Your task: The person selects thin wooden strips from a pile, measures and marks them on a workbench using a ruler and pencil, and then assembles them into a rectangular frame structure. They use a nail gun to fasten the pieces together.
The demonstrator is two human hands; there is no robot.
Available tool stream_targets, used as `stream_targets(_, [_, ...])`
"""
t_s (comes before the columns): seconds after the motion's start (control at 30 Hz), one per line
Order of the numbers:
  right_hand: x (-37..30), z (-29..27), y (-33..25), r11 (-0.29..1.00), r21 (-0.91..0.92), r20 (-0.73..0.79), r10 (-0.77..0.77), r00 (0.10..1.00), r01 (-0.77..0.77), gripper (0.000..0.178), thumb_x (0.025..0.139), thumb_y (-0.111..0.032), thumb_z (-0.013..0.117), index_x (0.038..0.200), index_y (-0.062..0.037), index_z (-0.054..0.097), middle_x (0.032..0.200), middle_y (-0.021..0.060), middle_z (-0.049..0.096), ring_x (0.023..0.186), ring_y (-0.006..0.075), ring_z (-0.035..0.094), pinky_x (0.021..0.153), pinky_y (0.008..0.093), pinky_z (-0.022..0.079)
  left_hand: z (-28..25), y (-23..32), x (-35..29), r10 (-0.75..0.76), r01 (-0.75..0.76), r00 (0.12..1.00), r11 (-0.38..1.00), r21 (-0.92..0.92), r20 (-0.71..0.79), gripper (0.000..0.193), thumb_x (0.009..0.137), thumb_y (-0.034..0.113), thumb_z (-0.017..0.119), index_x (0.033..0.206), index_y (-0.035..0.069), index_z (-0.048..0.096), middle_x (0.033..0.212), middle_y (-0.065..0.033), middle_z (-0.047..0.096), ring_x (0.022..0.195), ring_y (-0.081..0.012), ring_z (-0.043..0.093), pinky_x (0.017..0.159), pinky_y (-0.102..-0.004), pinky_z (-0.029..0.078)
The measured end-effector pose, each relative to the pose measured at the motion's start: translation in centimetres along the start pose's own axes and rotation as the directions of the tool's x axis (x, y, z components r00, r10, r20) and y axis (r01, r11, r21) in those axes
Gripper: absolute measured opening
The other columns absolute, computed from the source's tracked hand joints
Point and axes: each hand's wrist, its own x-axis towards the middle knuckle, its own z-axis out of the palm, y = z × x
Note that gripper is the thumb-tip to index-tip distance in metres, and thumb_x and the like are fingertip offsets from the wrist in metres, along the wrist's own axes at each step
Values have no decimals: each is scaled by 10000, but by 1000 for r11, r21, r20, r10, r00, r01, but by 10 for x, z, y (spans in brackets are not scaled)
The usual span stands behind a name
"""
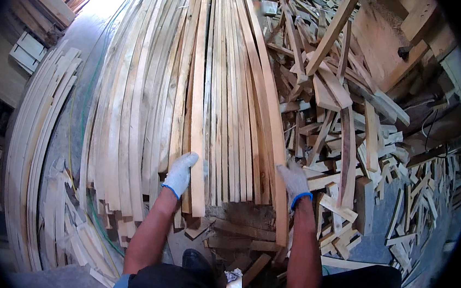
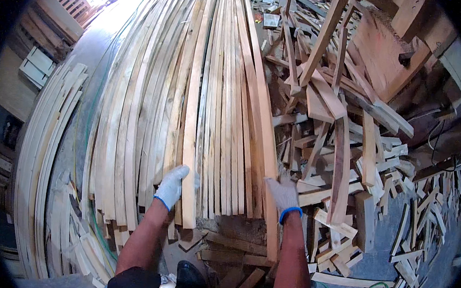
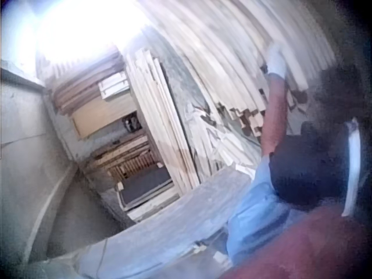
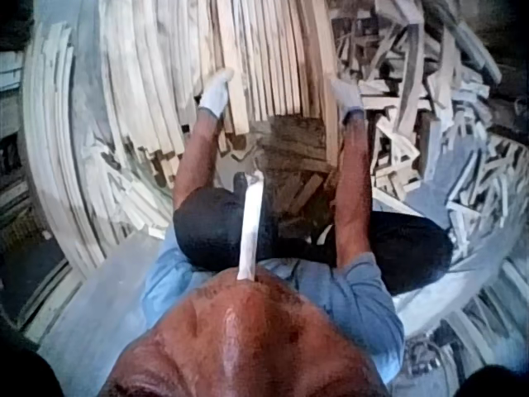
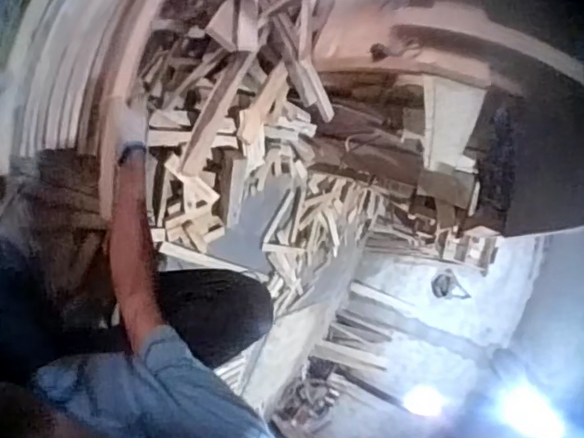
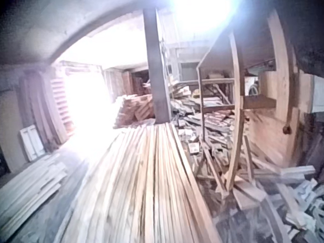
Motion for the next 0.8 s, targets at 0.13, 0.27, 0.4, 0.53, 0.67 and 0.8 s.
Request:
stream_targets(0.13, [-16, 0, -64, 982, -93, -305, -188, 934, 167, 317, 976, -308, 674, 1028, 4, 702, 918, 229, 707, 896, 396, 722, 817, 465, 552, 1, 7, -11, 28, -28, 998, 1000, -2, -65, 300, 1042, 248, 639, 1208, -2, 646, 1023, -156, 743, 841, -275, 745, 786, -416, 644])
stream_targets(0.27, [-41, 40, -71, 938, -333, -119, -147, 982, 100, 322, 946, -309, 689, 999, 8, 677, 944, 235, 704, 946, 446, 694, 866, 520, 544, 0, 5, -4, 14, -13, 999, 999, 30, -32, 337, 1040, 264, 638, 1222, -19, 634, 1033, -173, 737, 857, -292, 744, 794, -434, 644])
stream_targets(0.4, [-64, 71, -55, 802, -536, -122, -380, 917, 262, 319, 897, -260, 695, 1112, -34, 631, 1114, 222, 678, 1103, 426, 639, 958, 541, 507, -5, 6, -2, 27, -26, 1000, 999, 41, -9, 355, 1036, 273, 644, 1228, -25, 638, 1030, -180, 732, 849, -302, 737, 796, -444, 640])
stream_targets(0.53, [-59, 62, -41, 754, -632, -293, -448, 845, 181, 347, 866, -291, 717, 1081, -46, 597, 1047, 176, 669, 1049, 375, 664, 894, 515, 523, 9, 6, -10, -1, 1, 999, 1000, -19, -34, 305, 1041, 236, 636, 1202, -22, 656, 984, -153, 738, 824, -269, 739, 774, -412, 635])
stream_targets(0.67, [-36, 56, -17, 701, -706, -215, -343, 914, 97, 359, 865, -307, 734, 1064, -33, 618, 996, 207, 677, 1025, 384, 677, 898, 509, 533, -5, -1, -1, 19, -19, 1000, 1000, -2, -16, 312, 1051, 248, 620, 1233, -6, 629, 1052, -190, 737, 874, -318, 749, 804, -462, 647])
stream_targets(0.8, [-30, 49, -29, 775, -628, -154, -224, 962, 79, 360, 875, -332, 739, 1004, -7, 657, 1054, 237, 702, 1033, 407, 689, 928, 525, 538, -8, -2, 1, 15, -15, 999, 1000, 3, -50, 301, 1049, 236, 623, 1220, -12, 632, 1049, -191, 737, 859, -324, 749, 785, -466, 649])
